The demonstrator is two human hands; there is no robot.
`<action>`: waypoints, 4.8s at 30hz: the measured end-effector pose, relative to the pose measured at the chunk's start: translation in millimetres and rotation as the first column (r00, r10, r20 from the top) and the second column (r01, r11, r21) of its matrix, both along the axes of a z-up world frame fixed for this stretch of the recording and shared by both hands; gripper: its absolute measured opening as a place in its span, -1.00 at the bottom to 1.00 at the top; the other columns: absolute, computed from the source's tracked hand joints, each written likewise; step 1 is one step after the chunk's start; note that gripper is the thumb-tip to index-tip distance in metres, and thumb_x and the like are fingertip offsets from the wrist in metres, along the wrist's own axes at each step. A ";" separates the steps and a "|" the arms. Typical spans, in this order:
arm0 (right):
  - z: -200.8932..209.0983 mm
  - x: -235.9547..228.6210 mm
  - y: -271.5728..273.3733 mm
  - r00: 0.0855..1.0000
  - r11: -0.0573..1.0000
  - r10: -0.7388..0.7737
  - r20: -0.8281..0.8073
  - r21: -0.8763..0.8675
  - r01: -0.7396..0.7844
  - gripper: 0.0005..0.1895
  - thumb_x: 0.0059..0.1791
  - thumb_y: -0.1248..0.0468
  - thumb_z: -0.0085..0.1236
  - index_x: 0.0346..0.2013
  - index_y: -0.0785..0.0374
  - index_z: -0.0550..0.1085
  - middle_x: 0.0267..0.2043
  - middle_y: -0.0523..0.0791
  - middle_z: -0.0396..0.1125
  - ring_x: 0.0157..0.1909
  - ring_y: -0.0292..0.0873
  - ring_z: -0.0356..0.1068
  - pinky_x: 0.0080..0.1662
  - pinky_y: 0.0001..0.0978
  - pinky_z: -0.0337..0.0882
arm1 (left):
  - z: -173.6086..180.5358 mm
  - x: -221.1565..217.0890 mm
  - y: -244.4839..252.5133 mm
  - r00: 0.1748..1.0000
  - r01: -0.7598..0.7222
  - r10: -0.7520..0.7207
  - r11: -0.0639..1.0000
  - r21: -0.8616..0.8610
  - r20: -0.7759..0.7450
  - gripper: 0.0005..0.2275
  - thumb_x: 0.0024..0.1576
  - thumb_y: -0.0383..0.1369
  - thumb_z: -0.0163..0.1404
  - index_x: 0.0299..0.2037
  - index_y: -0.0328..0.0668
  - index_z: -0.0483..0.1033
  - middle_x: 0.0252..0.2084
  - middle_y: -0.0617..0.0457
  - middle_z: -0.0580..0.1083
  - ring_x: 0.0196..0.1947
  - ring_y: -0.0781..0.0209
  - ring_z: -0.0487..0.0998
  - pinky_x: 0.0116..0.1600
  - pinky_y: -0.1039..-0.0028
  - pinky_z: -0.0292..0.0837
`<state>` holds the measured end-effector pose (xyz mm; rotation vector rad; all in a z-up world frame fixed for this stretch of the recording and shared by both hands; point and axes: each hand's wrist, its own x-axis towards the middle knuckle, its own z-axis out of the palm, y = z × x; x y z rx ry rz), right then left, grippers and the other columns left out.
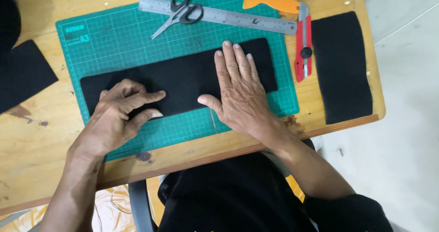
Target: Measuring and marking a piece of black fabric on a cutting mat using a metal ruler and a marking tool
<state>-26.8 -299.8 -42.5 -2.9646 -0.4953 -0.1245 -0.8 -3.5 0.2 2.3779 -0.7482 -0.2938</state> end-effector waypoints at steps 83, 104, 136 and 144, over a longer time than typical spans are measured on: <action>26.9 6.3 -52.0 0.974 0.991 0.128 -0.185 0.052 -0.120 -0.27 0.18 -0.01 -0.20 0.58 0.17 -0.07 0.64 0.06 -0.36 0.62 0.20 -0.36 0.44 0.40 -0.28 | -2.6 1.1 6.8 1.000 -0.010 0.010 1.000 0.003 0.003 -0.61 0.19 -0.26 0.17 0.26 0.06 0.53 -0.11 0.08 0.36 -0.06 0.13 0.44 0.00 0.21 0.12; 16.3 2.7 77.8 0.947 0.936 0.321 0.000 0.150 -0.317 -0.15 0.13 -0.04 0.11 0.52 0.37 0.00 0.61 0.15 -0.22 0.63 0.20 -0.18 0.52 0.24 -0.09 | -1.3 6.6 6.2 0.999 -0.020 0.020 1.000 -0.007 -0.033 -0.47 0.13 -0.31 0.20 0.34 0.01 0.40 0.49 -0.04 0.23 0.45 -0.02 0.27 0.06 -0.05 0.26; 10.2 22.0 -29.5 0.998 0.996 0.056 -0.018 0.072 -0.054 -0.18 0.20 -0.19 -0.41 0.54 0.35 -0.06 0.63 0.12 -0.25 0.65 0.12 -0.23 0.56 0.05 -0.17 | -1.4 7.3 2.1 0.995 -0.087 0.089 0.995 0.053 -0.041 -0.49 0.04 -0.12 0.20 0.25 0.14 0.50 0.47 0.11 0.30 0.39 0.09 0.37 0.10 -0.11 0.27; 9.5 24.7 -32.7 0.996 0.996 0.081 -0.020 0.046 -0.080 -0.18 0.20 -0.20 -0.32 0.55 0.31 -0.08 0.63 0.10 -0.23 0.65 0.15 -0.20 0.56 0.08 -0.14 | 1.8 8.1 0.5 0.993 -0.107 0.109 0.993 0.041 -0.041 -0.50 0.05 -0.10 0.18 0.23 0.11 0.51 0.45 0.10 0.34 0.36 0.10 0.41 0.10 0.09 0.30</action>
